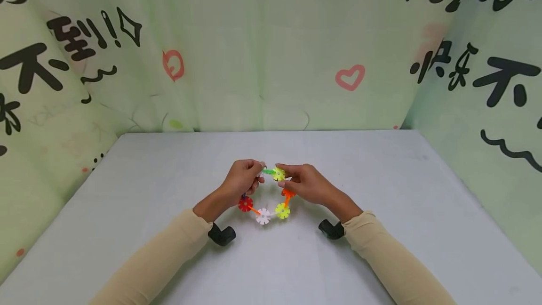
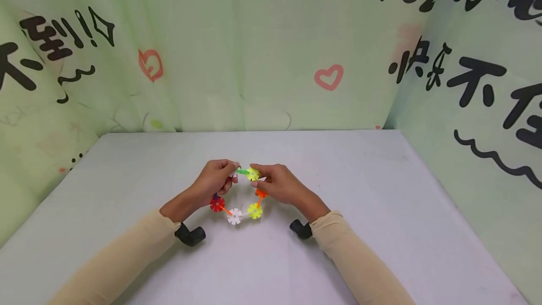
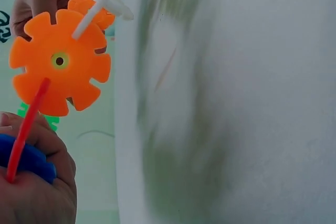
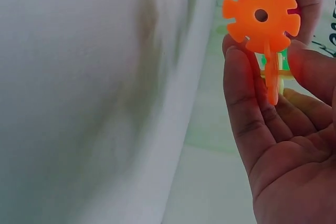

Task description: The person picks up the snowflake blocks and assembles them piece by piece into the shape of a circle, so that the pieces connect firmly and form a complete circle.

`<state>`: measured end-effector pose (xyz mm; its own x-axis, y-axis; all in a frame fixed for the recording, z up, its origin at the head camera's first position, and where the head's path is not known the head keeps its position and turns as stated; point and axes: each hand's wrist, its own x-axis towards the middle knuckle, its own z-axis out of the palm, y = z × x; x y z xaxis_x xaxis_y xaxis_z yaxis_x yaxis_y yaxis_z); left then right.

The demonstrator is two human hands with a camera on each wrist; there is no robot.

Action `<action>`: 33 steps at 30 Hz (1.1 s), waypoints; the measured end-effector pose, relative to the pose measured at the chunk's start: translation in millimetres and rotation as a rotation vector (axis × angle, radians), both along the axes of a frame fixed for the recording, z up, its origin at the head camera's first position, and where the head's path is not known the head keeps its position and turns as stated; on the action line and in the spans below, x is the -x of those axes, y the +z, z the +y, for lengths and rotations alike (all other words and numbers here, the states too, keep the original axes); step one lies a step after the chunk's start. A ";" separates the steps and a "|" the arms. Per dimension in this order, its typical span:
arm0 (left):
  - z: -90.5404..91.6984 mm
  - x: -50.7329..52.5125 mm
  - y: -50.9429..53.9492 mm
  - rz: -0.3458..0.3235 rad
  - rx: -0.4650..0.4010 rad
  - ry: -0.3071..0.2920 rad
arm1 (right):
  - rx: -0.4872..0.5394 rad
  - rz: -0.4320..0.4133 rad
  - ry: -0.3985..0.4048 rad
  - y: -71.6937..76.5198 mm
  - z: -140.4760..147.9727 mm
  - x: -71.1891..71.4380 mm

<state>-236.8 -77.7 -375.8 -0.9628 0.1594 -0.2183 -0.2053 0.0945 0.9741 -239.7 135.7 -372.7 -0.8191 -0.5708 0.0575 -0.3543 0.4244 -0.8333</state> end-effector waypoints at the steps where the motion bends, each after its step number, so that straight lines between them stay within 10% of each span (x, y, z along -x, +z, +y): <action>1: 0.1 -0.1 -1.2 -0.005 0.000 0.001 | -0.011 0.003 0.001 -0.4 -0.1 0.4; 12: 6.4 12.5 -20.8 -0.029 0.104 -0.049 | -0.189 0.058 0.007 -7.8 10.3 16.6; 33: 4.4 27.0 -26.2 0.081 0.391 -0.056 | -0.287 -0.029 -0.086 -16.3 20.7 38.8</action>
